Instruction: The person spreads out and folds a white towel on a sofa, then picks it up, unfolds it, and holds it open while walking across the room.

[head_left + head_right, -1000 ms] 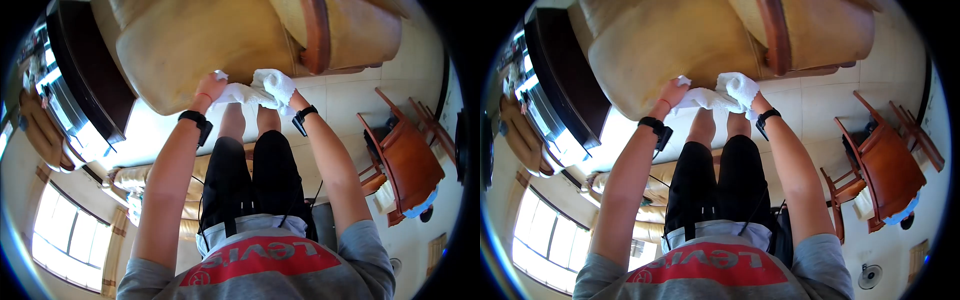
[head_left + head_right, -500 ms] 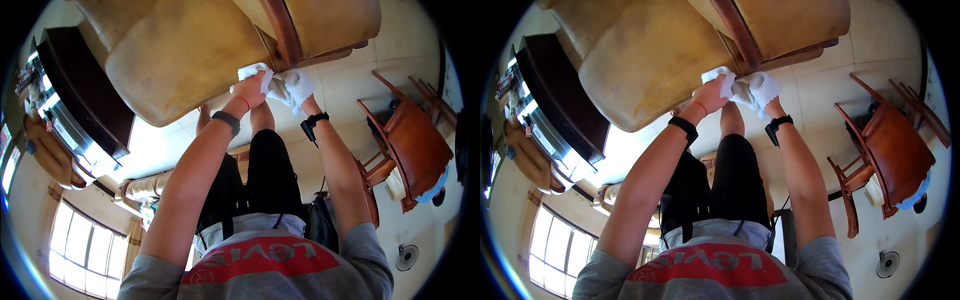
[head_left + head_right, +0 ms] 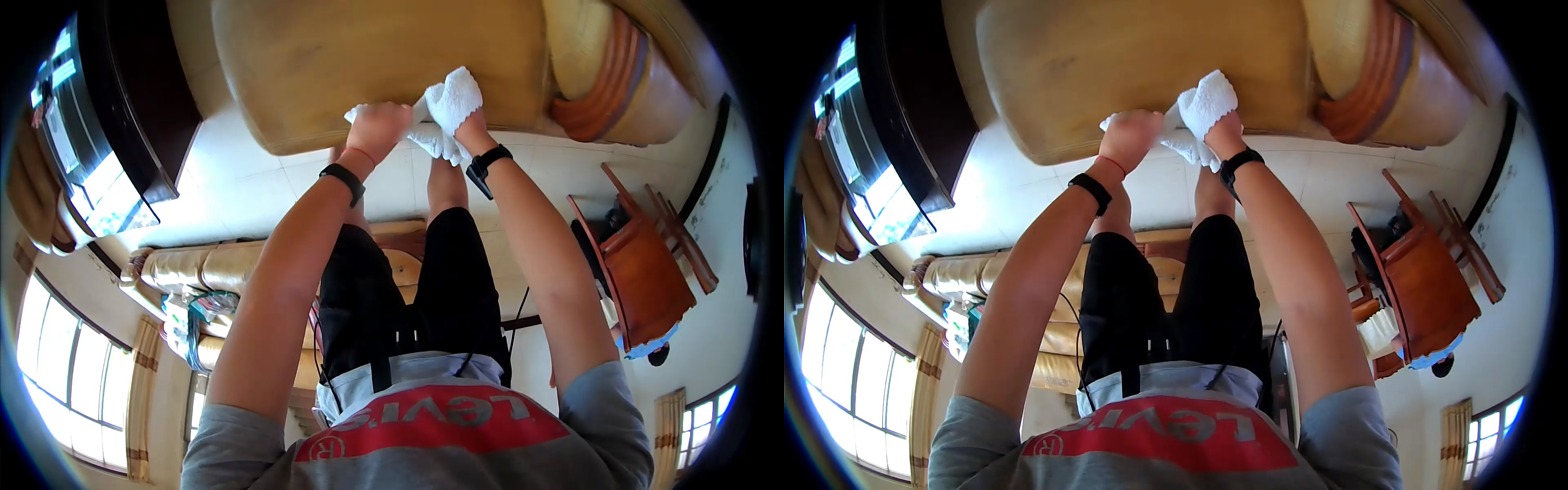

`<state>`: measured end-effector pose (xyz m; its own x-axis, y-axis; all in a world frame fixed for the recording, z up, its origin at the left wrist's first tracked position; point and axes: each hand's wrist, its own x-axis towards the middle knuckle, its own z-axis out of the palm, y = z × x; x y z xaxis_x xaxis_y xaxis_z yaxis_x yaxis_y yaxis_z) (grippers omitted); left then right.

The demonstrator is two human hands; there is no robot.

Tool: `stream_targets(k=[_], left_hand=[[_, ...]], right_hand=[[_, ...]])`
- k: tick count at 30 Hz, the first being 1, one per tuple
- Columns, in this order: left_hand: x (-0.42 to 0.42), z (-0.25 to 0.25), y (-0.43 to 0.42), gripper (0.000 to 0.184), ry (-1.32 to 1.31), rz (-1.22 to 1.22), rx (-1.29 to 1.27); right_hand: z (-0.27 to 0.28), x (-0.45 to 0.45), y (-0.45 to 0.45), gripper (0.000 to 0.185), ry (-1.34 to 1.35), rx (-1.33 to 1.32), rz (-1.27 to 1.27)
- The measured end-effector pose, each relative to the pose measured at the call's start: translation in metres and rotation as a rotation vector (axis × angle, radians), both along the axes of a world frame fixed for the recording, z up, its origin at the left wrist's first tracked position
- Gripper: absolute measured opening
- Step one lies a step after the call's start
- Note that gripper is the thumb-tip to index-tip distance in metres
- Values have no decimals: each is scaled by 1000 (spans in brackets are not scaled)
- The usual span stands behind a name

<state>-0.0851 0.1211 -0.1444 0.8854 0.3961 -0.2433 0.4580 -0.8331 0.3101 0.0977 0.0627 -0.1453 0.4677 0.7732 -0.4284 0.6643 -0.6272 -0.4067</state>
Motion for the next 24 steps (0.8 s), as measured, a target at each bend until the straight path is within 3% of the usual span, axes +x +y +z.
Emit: stream_targets(k=[3, 6, 9, 14, 16, 19, 21, 24], left_hand=[[-61, -7, 14, 13, -71, 168, 79], [-116, -4, 38, 18, 54, 255, 79], [-172, 3, 67, 17, 151, 313, 79], [-269, 9, 106, 19, 236, 507, 5], [-296, 13, 113, 25, 264, 553, -14], [-310, 18, 115, 27, 303, 596, -62], [-311, 18, 114, 28, 335, 633, -122], [-302, 19, 103, 29, 431, 728, -182]], right_hand=[[-11, -50, 39, 31, 50, -34, 64], [-30, -112, 70, 31, 42, -15, 175], [-42, -172, 98, 30, -91, 45, 479], [-87, -275, 130, 32, -36, 83, 554], [-64, -298, 147, 30, 54, 95, 609], [-39, -308, 163, 28, -116, -18, 904], [-47, -309, 156, 23, -216, 147, 944], [-53, -302, 146, 18, 127, 39, 534]])
